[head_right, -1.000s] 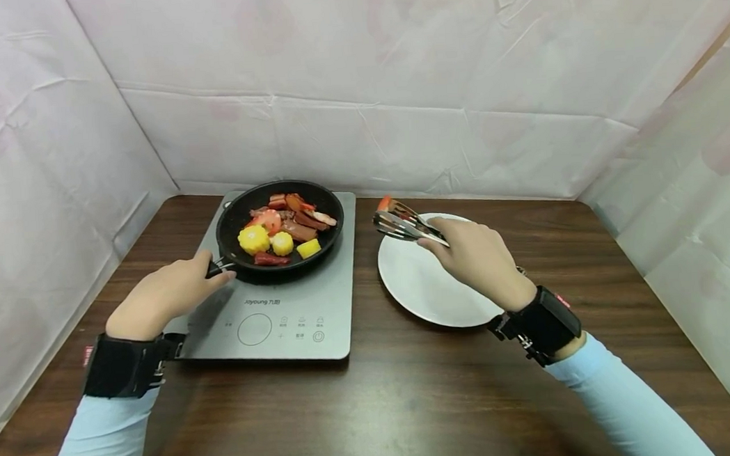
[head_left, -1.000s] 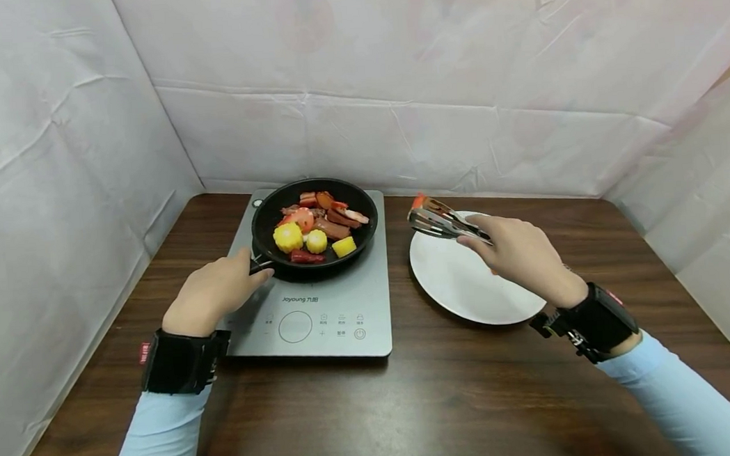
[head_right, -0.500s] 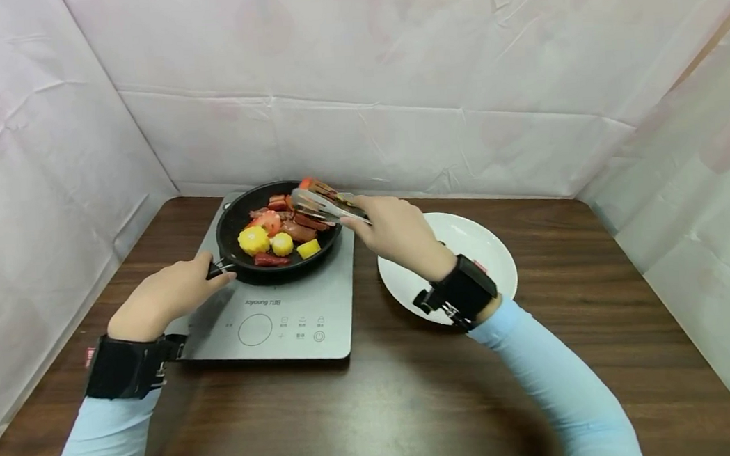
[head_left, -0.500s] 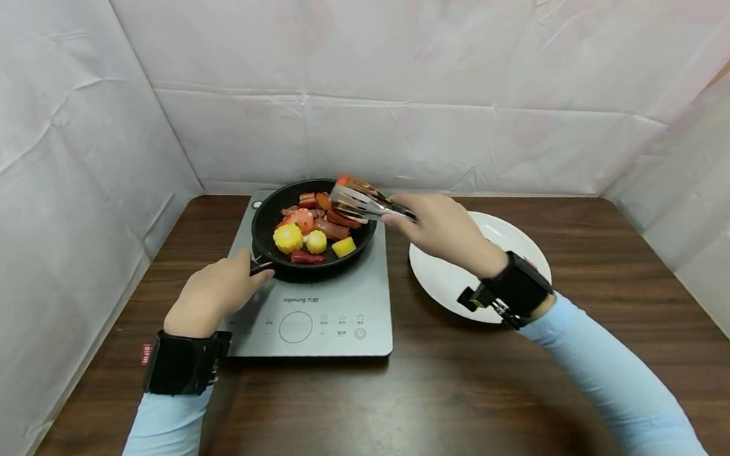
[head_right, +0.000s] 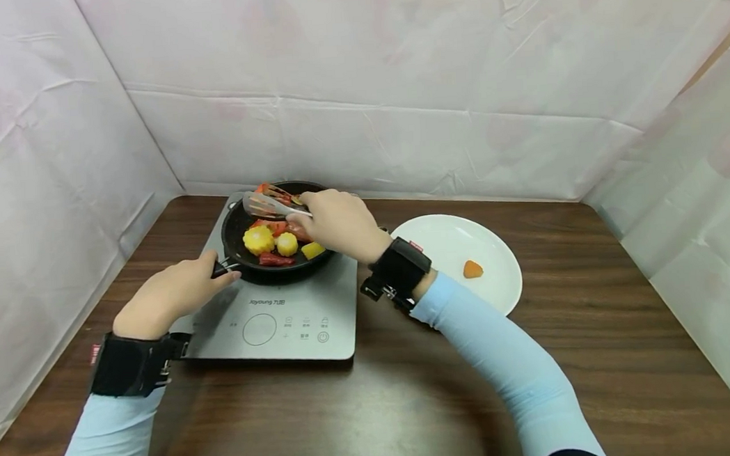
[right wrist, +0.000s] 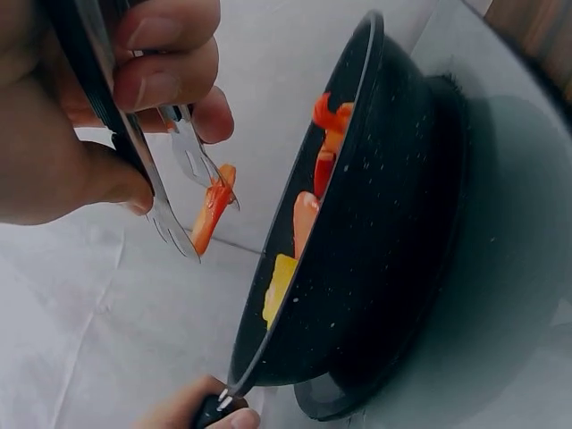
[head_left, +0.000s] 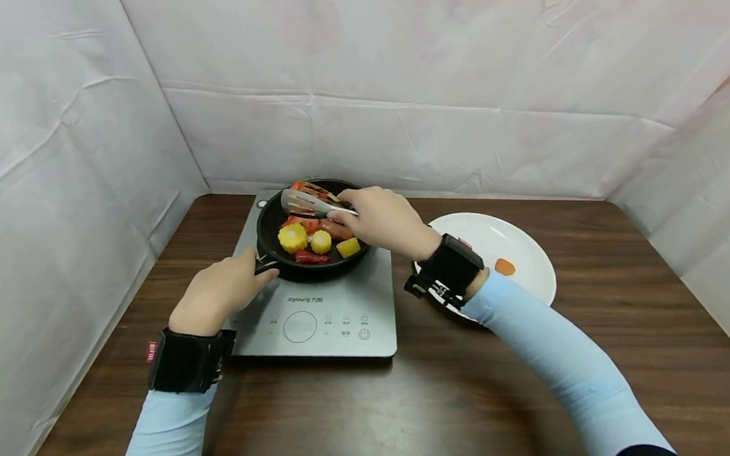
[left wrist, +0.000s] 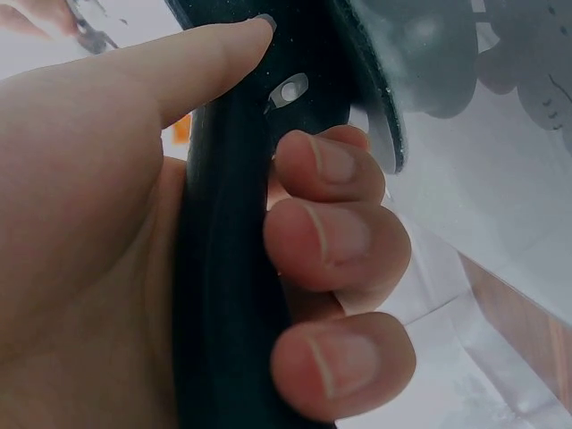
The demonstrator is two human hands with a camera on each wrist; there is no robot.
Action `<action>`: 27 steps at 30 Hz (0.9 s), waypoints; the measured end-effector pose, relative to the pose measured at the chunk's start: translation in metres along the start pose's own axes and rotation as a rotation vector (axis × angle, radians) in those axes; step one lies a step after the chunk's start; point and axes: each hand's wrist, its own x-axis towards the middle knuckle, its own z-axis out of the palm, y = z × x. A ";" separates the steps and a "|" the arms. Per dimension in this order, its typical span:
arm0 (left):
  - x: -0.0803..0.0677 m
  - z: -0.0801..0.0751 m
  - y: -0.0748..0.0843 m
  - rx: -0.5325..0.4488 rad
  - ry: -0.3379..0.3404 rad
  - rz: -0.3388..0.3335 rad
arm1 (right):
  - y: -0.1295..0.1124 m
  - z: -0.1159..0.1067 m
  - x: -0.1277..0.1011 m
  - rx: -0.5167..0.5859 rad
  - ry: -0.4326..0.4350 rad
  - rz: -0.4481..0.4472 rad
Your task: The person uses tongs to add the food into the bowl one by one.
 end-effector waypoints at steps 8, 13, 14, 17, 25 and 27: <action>0.000 0.001 -0.001 0.007 0.000 -0.002 | -0.021 0.013 0.010 -0.039 0.003 -0.038; -0.001 0.001 -0.001 -0.002 -0.001 0.001 | -0.028 0.021 0.014 -0.036 -0.025 -0.035; -0.001 0.001 -0.001 -0.003 0.000 0.002 | -0.029 0.022 0.015 -0.034 -0.029 -0.032; -0.001 0.002 -0.001 -0.003 0.007 0.002 | -0.031 0.026 0.018 -0.031 -0.041 -0.024; 0.001 0.002 0.001 0.007 0.008 0.008 | -0.032 0.033 0.020 -0.021 -0.057 -0.008; 0.002 0.002 0.001 0.005 0.006 0.006 | -0.032 0.034 0.020 -0.024 -0.055 -0.007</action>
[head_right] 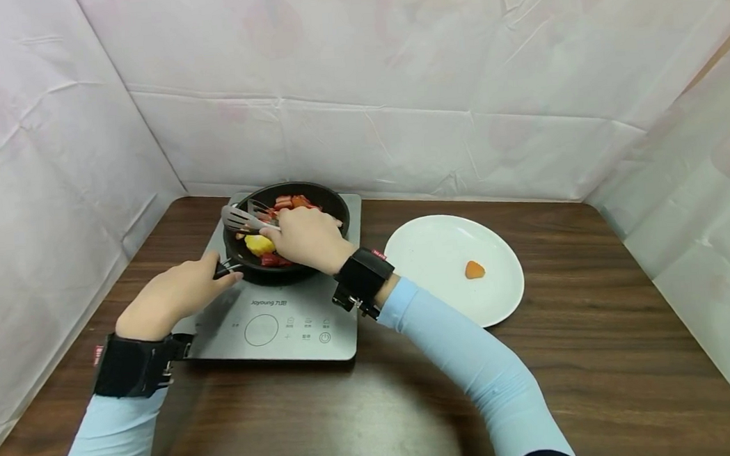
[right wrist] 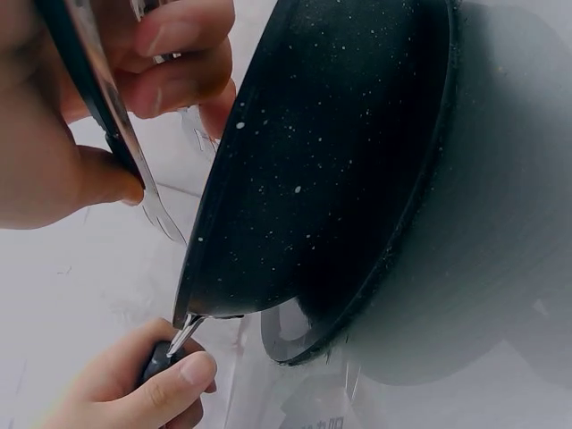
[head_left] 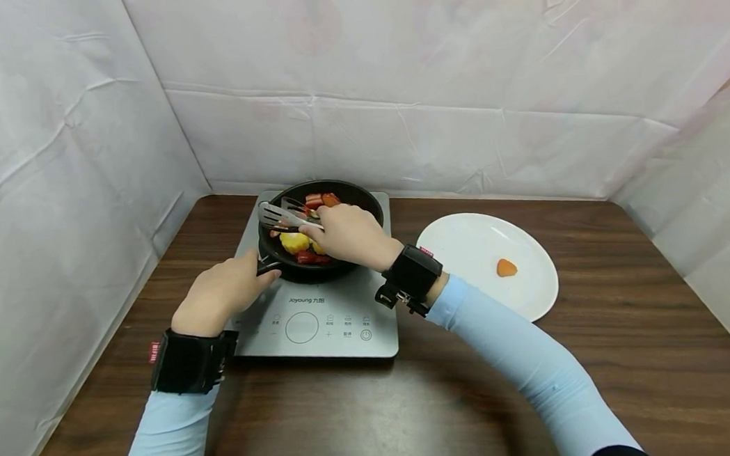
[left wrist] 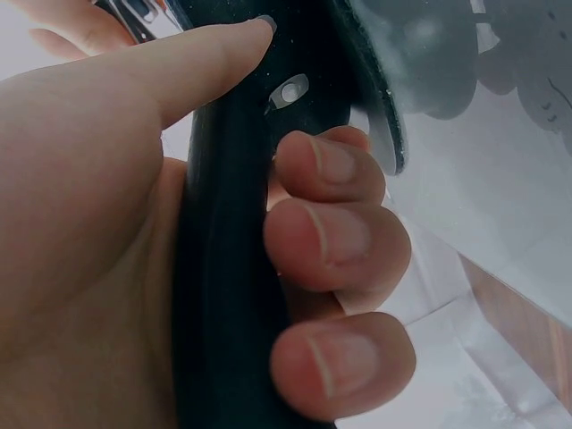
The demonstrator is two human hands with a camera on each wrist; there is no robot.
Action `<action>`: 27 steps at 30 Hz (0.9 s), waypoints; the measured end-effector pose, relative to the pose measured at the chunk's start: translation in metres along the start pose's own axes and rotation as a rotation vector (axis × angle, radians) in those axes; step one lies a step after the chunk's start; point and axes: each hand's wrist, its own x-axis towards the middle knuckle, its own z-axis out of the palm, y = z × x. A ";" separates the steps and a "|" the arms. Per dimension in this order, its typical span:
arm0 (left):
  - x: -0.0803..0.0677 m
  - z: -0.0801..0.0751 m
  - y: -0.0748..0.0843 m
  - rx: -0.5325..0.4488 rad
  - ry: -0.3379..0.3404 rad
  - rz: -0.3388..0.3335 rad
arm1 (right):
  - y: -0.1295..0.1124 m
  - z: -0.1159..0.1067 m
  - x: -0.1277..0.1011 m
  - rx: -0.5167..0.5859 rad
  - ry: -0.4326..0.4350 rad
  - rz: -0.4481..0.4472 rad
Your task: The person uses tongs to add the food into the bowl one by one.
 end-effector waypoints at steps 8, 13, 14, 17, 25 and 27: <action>0.001 -0.001 0.000 -0.006 -0.019 -0.015 | 0.000 0.000 -0.002 0.001 -0.006 0.013; 0.000 -0.001 -0.002 -0.003 -0.018 -0.013 | -0.003 -0.001 -0.005 0.010 -0.005 0.013; -0.001 -0.001 -0.002 -0.001 -0.019 -0.013 | -0.003 -0.001 -0.006 0.014 -0.006 0.014; -0.001 -0.001 -0.003 0.003 -0.026 -0.017 | -0.004 0.000 -0.007 0.024 -0.009 0.022; -0.001 -0.003 -0.005 0.008 -0.017 -0.018 | -0.006 0.001 -0.008 0.024 -0.001 0.027; 0.000 -0.003 -0.005 0.006 -0.017 -0.015 | -0.006 0.001 -0.008 0.022 0.005 0.024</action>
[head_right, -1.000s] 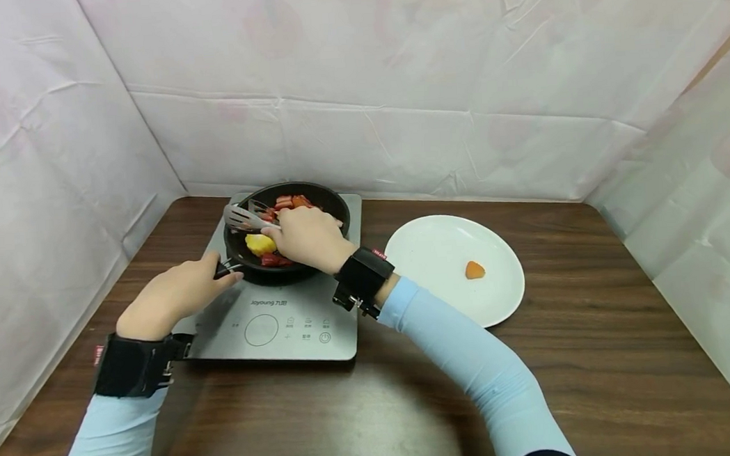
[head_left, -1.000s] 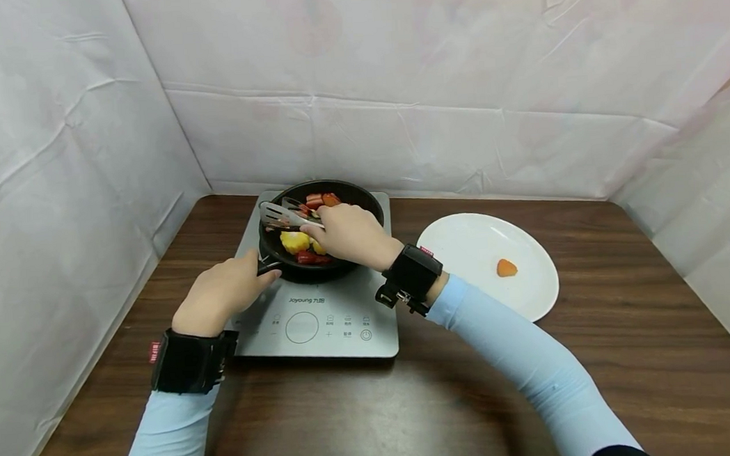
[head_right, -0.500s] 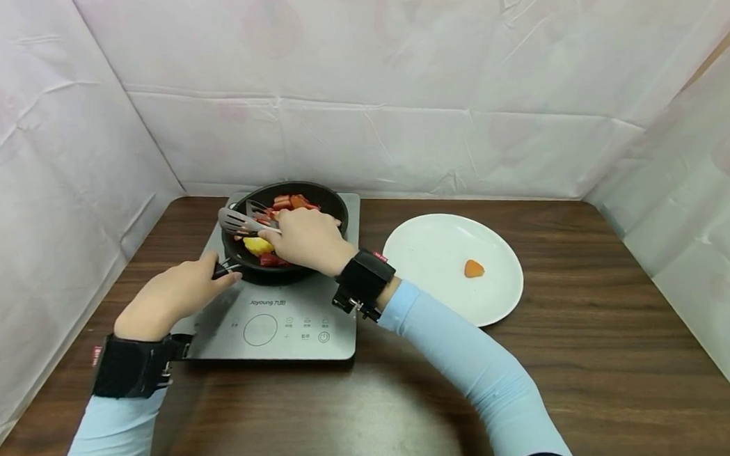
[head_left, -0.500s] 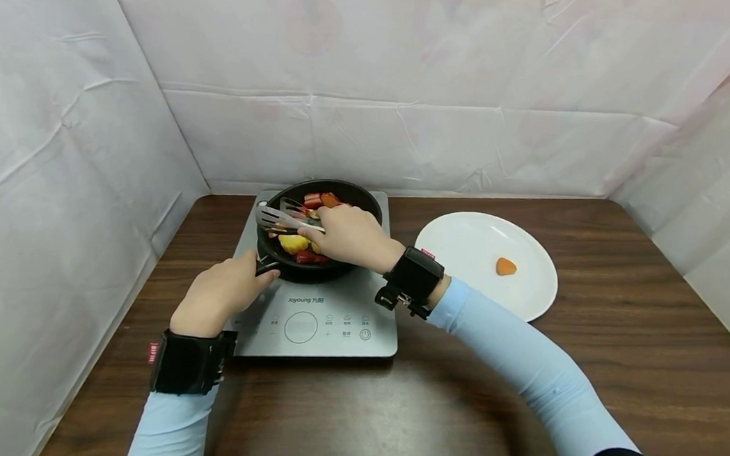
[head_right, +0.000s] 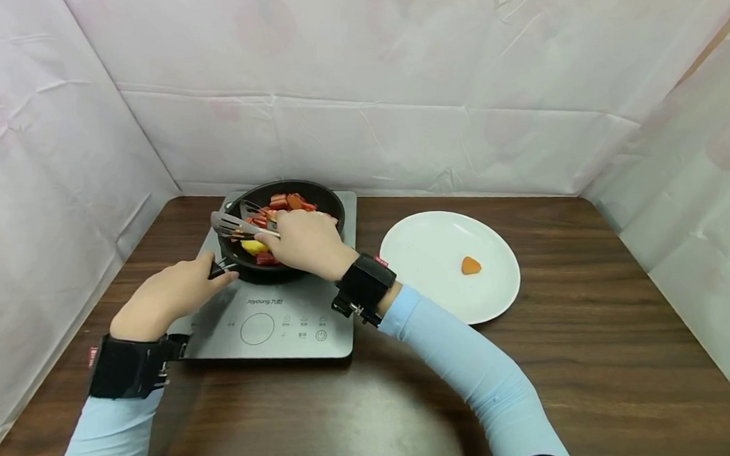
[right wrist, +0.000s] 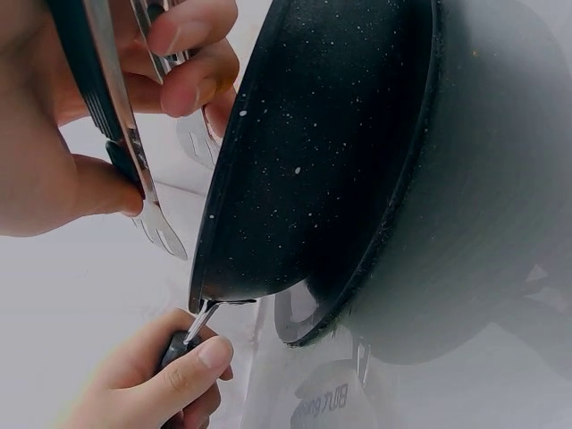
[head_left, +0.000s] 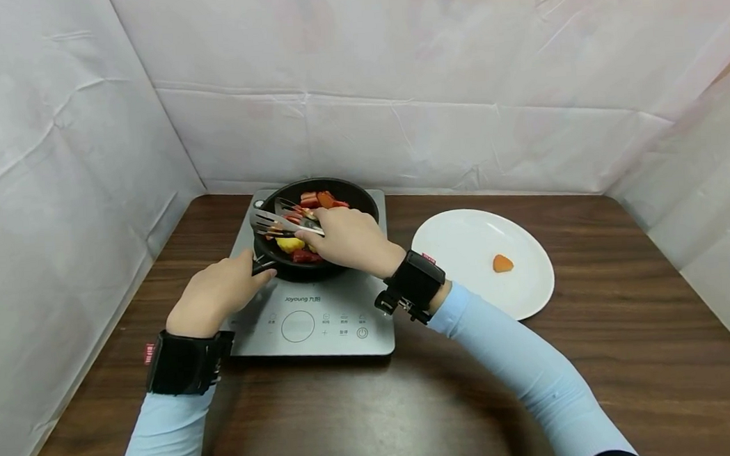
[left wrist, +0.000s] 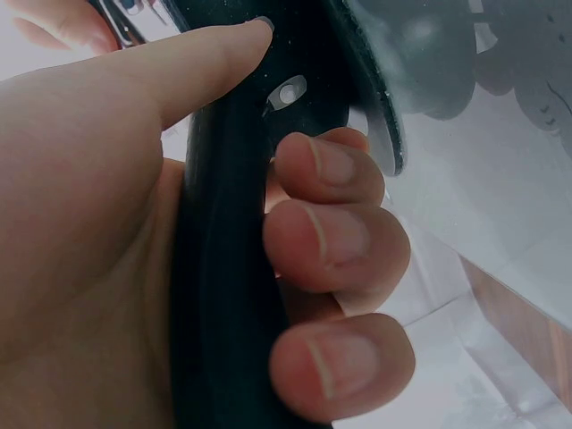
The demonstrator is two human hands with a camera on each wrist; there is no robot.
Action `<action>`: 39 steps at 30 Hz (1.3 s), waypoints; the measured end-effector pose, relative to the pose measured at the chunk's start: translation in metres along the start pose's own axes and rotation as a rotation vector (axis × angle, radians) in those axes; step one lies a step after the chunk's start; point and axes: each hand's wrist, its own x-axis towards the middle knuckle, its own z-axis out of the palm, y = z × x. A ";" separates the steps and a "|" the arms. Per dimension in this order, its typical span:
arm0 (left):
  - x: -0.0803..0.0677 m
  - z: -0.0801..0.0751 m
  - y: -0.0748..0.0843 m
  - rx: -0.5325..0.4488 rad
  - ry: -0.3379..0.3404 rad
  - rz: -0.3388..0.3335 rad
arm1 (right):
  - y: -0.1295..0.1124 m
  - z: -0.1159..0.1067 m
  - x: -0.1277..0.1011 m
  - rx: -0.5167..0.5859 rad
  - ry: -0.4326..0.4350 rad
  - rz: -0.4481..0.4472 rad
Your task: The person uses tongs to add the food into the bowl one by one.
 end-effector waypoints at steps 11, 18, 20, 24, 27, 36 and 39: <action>-0.003 -0.002 -0.002 0.003 -0.011 0.003 | 0.001 0.000 0.000 0.023 -0.001 -0.041; -0.002 0.000 -0.001 -0.002 -0.002 0.003 | 0.005 0.003 -0.002 -0.007 0.072 -0.052; -0.002 0.000 -0.002 -0.008 0.005 0.009 | 0.007 0.004 -0.002 -0.026 0.110 -0.064; -0.003 0.000 -0.003 -0.020 0.016 0.016 | 0.010 0.006 -0.003 -0.084 0.187 -0.094; -0.002 0.000 -0.003 -0.017 0.010 0.011 | 0.012 0.006 -0.004 -0.125 0.231 -0.114; -0.001 0.001 -0.002 -0.018 0.009 0.011 | 0.019 -0.002 -0.008 0.062 0.092 -0.003; -0.001 0.001 -0.001 -0.036 0.022 0.023 | 0.023 -0.004 -0.009 0.070 0.050 0.019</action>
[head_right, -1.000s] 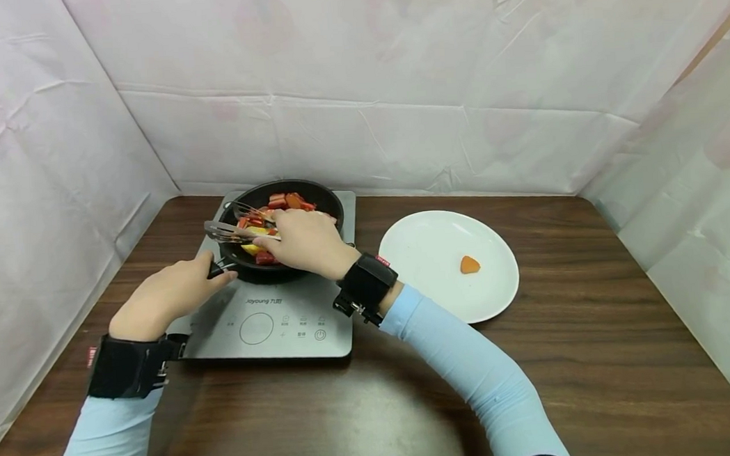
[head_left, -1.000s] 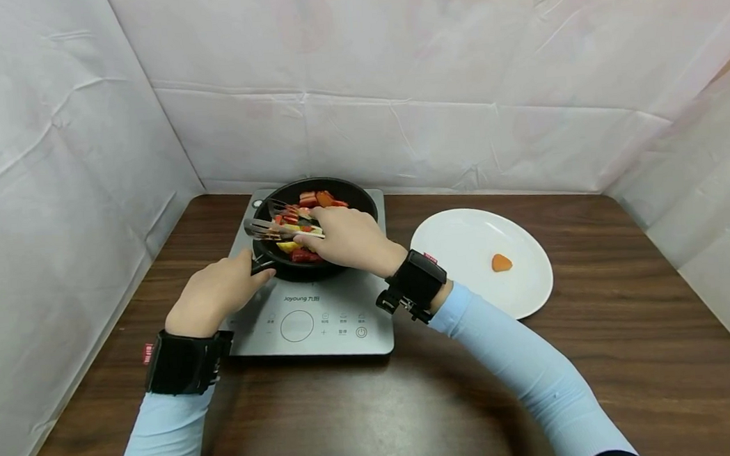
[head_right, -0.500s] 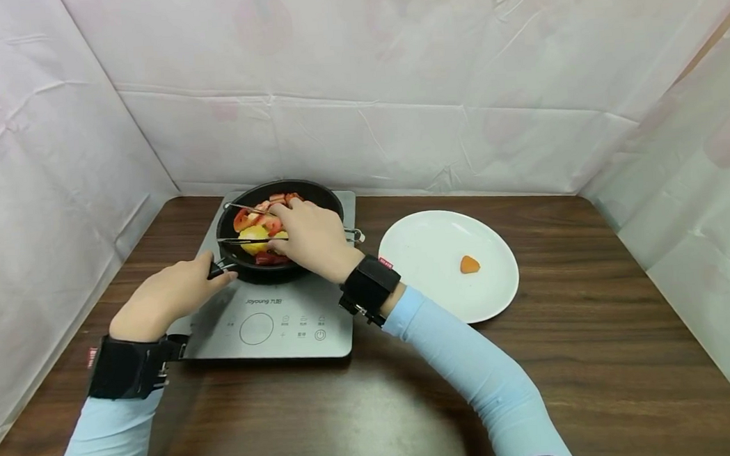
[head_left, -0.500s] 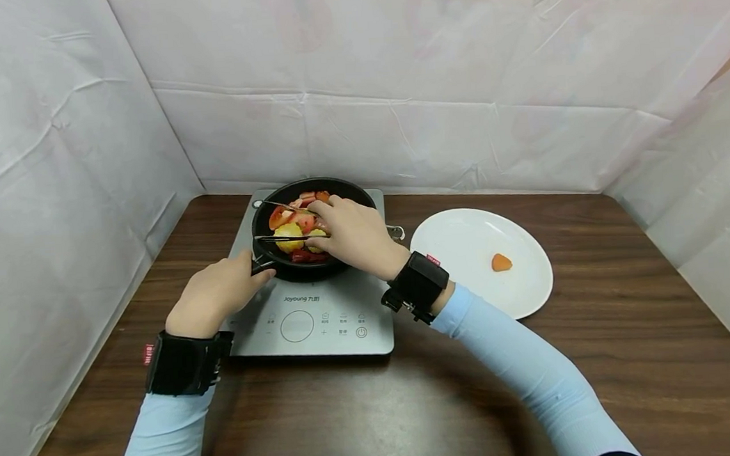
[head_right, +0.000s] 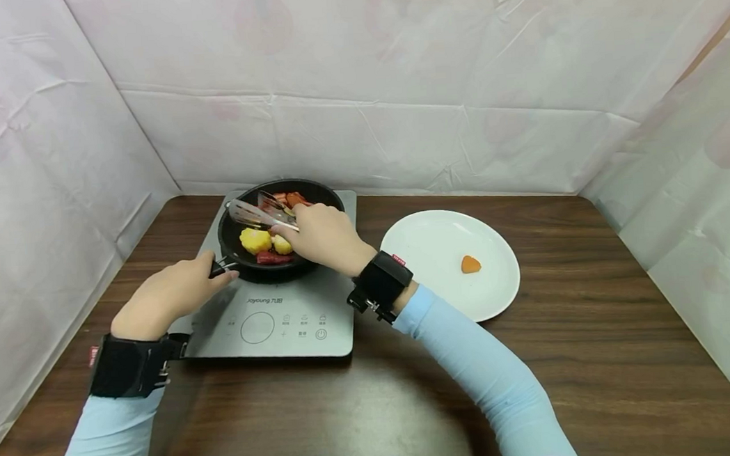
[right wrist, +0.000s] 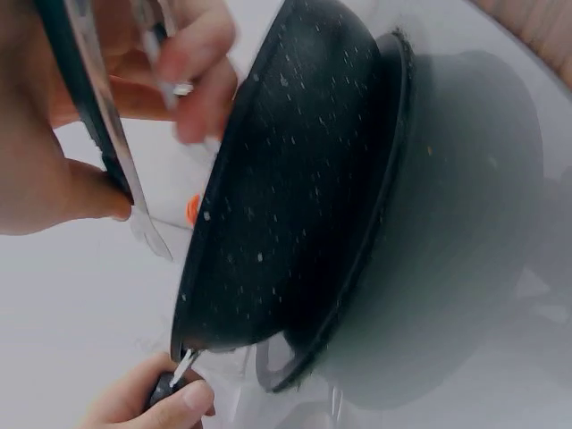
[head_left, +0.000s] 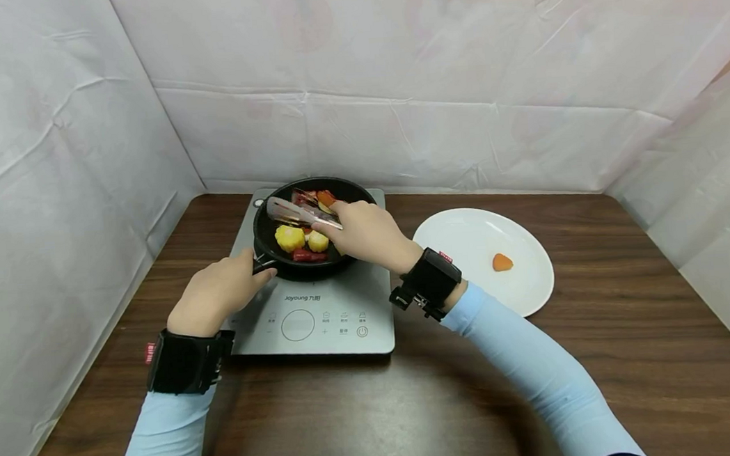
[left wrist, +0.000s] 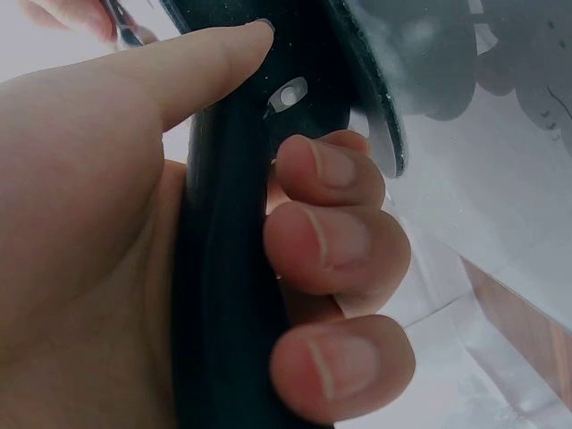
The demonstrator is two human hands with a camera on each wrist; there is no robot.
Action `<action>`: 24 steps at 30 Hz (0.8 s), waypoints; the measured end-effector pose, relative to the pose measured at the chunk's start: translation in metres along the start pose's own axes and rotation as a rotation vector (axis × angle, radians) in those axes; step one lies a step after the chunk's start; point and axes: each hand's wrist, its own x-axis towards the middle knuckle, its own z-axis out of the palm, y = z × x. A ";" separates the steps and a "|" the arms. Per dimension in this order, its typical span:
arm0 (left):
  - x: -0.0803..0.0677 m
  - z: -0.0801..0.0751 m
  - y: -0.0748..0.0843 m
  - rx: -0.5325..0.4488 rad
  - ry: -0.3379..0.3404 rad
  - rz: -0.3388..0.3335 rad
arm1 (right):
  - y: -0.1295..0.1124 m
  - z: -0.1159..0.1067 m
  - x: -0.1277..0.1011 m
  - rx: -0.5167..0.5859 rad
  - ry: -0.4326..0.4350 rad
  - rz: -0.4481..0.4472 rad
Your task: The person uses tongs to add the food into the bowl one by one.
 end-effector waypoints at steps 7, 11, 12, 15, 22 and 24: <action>0.000 -0.001 0.002 -0.005 0.002 0.006 | 0.009 -0.008 -0.004 -0.046 -0.029 0.050; 0.000 -0.001 0.001 -0.012 0.000 0.012 | 0.015 -0.015 -0.009 -0.057 -0.043 0.071; 0.000 -0.001 0.001 -0.013 0.000 0.012 | 0.017 -0.017 -0.011 -0.060 -0.044 0.076; 0.000 -0.002 0.000 -0.009 -0.004 0.011 | 0.022 -0.023 -0.017 -0.056 -0.030 0.089; 0.001 -0.002 -0.002 -0.001 -0.017 -0.004 | 0.036 -0.031 -0.033 -0.048 0.000 0.069; 0.001 -0.002 -0.003 -0.001 -0.017 -0.001 | 0.042 -0.033 -0.040 -0.055 0.006 0.056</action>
